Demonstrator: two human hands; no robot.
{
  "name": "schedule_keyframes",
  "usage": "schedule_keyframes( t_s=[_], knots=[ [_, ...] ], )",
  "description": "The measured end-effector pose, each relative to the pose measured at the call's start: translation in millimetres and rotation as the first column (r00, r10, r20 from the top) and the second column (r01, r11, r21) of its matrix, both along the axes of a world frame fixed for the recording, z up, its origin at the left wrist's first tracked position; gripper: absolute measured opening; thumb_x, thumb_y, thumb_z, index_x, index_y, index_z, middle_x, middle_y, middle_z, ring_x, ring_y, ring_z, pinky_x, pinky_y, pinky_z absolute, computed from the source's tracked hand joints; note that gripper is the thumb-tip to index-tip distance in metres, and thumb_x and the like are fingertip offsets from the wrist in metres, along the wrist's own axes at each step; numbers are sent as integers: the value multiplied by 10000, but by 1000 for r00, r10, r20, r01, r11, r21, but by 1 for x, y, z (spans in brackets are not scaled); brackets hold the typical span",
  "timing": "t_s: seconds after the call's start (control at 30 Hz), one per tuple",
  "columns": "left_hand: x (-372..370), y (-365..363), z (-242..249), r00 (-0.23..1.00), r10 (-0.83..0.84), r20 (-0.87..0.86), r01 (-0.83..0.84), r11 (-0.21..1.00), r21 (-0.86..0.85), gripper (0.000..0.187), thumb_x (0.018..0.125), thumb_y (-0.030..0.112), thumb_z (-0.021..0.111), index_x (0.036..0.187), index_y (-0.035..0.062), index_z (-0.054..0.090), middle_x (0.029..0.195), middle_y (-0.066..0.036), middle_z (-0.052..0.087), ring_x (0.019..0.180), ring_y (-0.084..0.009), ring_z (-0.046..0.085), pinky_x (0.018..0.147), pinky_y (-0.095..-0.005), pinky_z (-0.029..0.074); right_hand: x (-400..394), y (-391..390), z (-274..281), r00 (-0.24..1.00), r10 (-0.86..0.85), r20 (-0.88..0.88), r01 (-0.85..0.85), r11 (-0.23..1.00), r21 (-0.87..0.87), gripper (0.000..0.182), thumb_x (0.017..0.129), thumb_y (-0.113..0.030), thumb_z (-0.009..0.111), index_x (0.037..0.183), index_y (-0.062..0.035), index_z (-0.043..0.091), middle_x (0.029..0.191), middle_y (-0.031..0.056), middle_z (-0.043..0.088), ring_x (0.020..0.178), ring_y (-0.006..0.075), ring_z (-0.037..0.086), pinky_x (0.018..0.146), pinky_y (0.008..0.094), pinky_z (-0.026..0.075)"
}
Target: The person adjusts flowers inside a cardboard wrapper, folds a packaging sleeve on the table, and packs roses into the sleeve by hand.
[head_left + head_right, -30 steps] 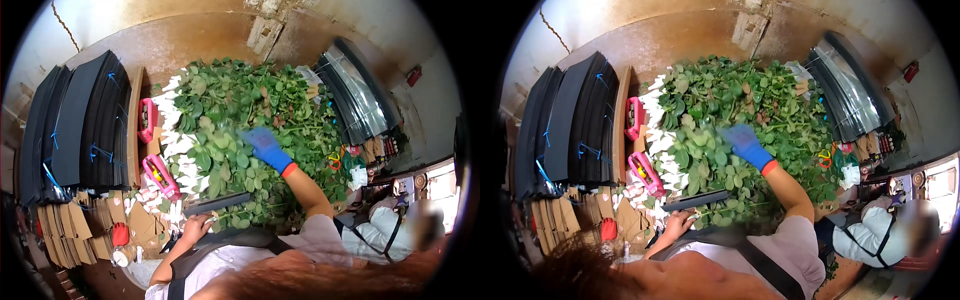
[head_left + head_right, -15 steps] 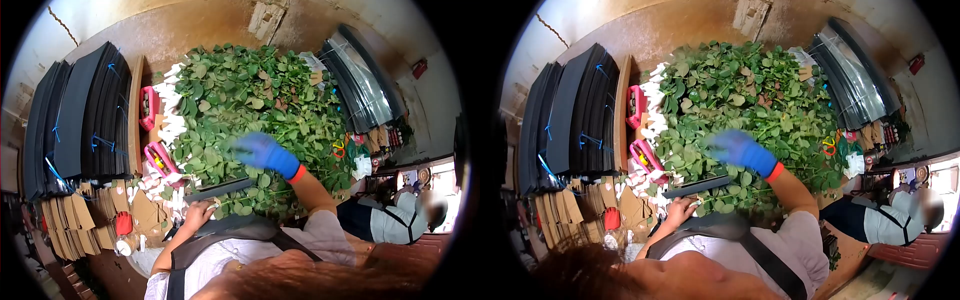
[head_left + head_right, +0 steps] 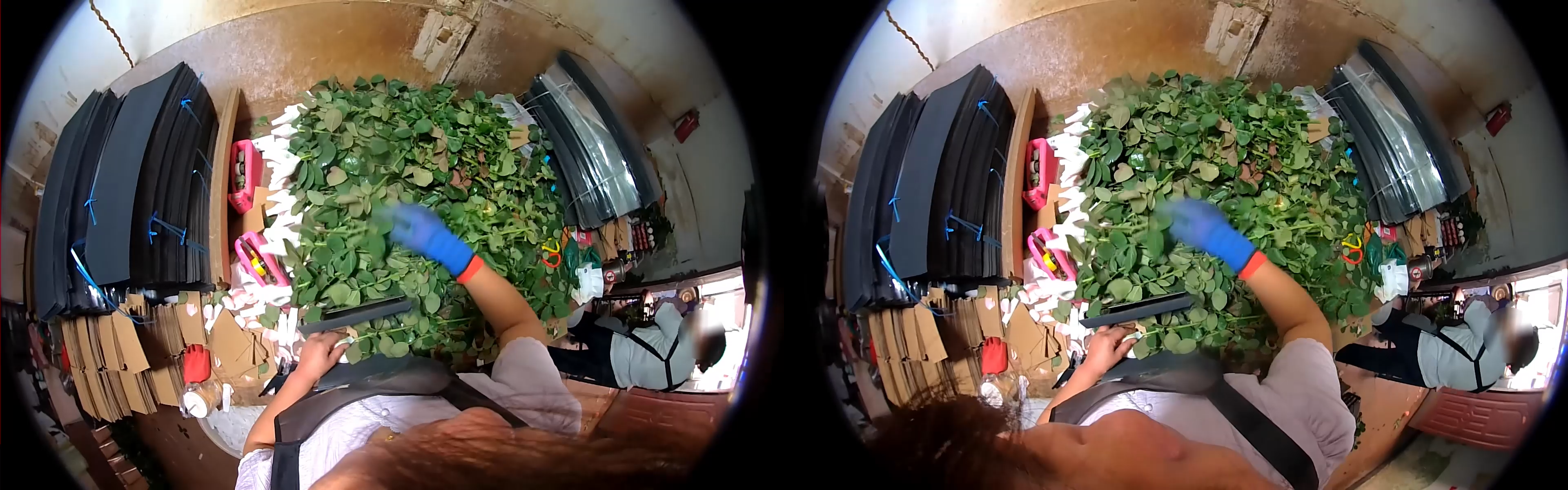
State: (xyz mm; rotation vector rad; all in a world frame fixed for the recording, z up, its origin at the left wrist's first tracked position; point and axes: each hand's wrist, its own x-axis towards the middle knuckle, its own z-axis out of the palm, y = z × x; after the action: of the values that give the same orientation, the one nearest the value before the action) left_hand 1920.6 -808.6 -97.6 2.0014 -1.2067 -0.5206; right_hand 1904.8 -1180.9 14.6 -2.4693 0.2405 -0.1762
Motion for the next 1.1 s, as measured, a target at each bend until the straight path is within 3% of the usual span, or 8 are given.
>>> schedule_keyframes(
  t_s=[0.03,0.2,0.33,0.5,0.57,0.77,0.93,1.1],
  knots=[
    [0,-2,2,1000,2,-7,-2,1000,2,221,836,253,763,1003,107,757,799,-77,694,771,-294,601,690,-409,504,19,-21,-7,863,-16,504,17,1000,3,325,899,-185,625,1219,-187,686,1006,133,696,844,330,662,798,434,546],
    [1,-2,11,999,-34,2,34,994,107,228,849,227,735,1027,84,736,1061,-73,740,829,-316,651,776,-409,514,75,-87,-20,982,162,99,-6,548,-837,319,866,-142,627,1178,-177,684,1190,100,644,1132,299,571,1060,426,415],
    [0,-3,17,1000,-24,-1,24,994,104,221,856,230,734,1011,74,737,1073,-79,737,869,-330,657,819,-401,519,122,-99,-8,940,252,229,39,589,-807,142,865,-140,582,973,-182,663,899,45,610,970,233,599,1093,430,397],
    [2,-6,14,998,-22,-66,31,991,133,219,855,225,734,1013,74,736,1073,-81,738,853,-321,669,818,-398,514,111,-55,76,854,491,173,-23,368,-929,79,830,-125,615,834,-203,620,748,12,586,804,203,620,915,391,500],
    [2,-3,12,999,-31,-29,33,996,87,223,857,219,730,1029,77,732,1067,-79,740,825,-314,673,800,-391,511,109,-117,62,968,148,202,153,289,-945,120,812,-121,631,724,-199,654,678,30,632,656,238,621,660,418,488],
    [0,0,2,1000,-22,6,22,999,40,216,847,224,732,1005,78,732,1050,-68,743,762,-316,649,765,-388,511,15,-131,90,881,11,473,373,598,-709,284,841,-134,589,1102,-213,669,733,112,567,718,361,555,620,506,431],
    [0,-2,10,999,-26,-43,29,997,67,207,845,226,729,991,79,729,1027,-71,743,754,-316,648,752,-398,508,-30,-58,-14,854,-57,-518,-262,812,-521,368,952,-317,502,1293,-247,623,872,164,696,815,368,680,825,478,549],
    [3,-2,8,999,-42,-9,42,997,68,210,847,223,726,999,79,730,998,-86,736,739,-321,644,749,-408,506,-19,-96,22,926,-29,-377,55,997,60,491,906,-435,644,1335,-199,612,1196,150,701,1065,260,686,956,373,523]
  ],
)
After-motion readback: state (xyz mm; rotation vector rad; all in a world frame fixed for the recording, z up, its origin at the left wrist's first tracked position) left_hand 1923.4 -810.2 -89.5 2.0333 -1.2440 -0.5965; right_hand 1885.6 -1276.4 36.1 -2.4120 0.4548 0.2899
